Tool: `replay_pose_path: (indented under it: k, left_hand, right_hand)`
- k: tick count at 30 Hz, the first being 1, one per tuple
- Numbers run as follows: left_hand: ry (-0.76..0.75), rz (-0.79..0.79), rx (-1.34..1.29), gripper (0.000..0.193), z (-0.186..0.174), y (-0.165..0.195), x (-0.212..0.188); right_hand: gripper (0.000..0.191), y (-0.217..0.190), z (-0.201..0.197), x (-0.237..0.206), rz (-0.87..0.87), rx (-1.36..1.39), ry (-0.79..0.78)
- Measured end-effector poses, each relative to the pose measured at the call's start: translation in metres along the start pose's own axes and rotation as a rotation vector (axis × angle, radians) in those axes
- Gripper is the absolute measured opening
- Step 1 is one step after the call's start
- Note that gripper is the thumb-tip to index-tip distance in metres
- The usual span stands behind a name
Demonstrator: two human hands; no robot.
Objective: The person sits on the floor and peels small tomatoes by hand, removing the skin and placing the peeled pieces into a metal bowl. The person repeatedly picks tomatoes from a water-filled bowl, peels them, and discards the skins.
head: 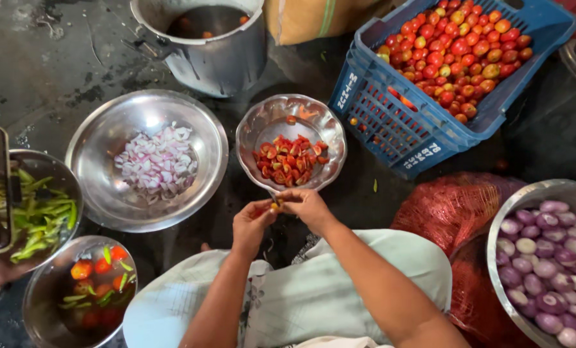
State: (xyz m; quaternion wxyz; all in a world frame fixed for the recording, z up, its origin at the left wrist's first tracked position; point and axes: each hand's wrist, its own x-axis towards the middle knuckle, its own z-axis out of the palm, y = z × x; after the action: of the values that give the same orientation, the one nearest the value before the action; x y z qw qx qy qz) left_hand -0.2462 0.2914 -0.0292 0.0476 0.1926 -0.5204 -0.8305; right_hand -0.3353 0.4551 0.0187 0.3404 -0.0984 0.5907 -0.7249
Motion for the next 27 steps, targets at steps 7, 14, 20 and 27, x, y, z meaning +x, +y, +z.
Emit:
replay_pose_path:
  k: [7, 14, 20, 27]
  left_hand:
    - [0.05, 0.025, -0.043, 0.029, 0.006, 0.005, -0.008]
    - [0.09, 0.0, 0.02, 0.025, -0.003, -0.009, 0.01]
    - [0.182, -0.171, 0.019, 0.024, -0.012, -0.032, 0.032]
    - [0.181, -0.028, -0.133, 0.025, 0.012, 0.019, 0.045]
  right_hand:
    - [0.025, -0.001, -0.002, -0.005, -0.21, -0.234, 0.01]
    - [0.024, 0.022, -0.013, 0.018, -0.2, -0.302, 0.034]
    - [0.026, 0.07, -0.01, 0.05, -0.066, 0.131, 0.096]
    - [0.027, 0.009, 0.005, 0.037, -0.248, -0.156, 0.284]
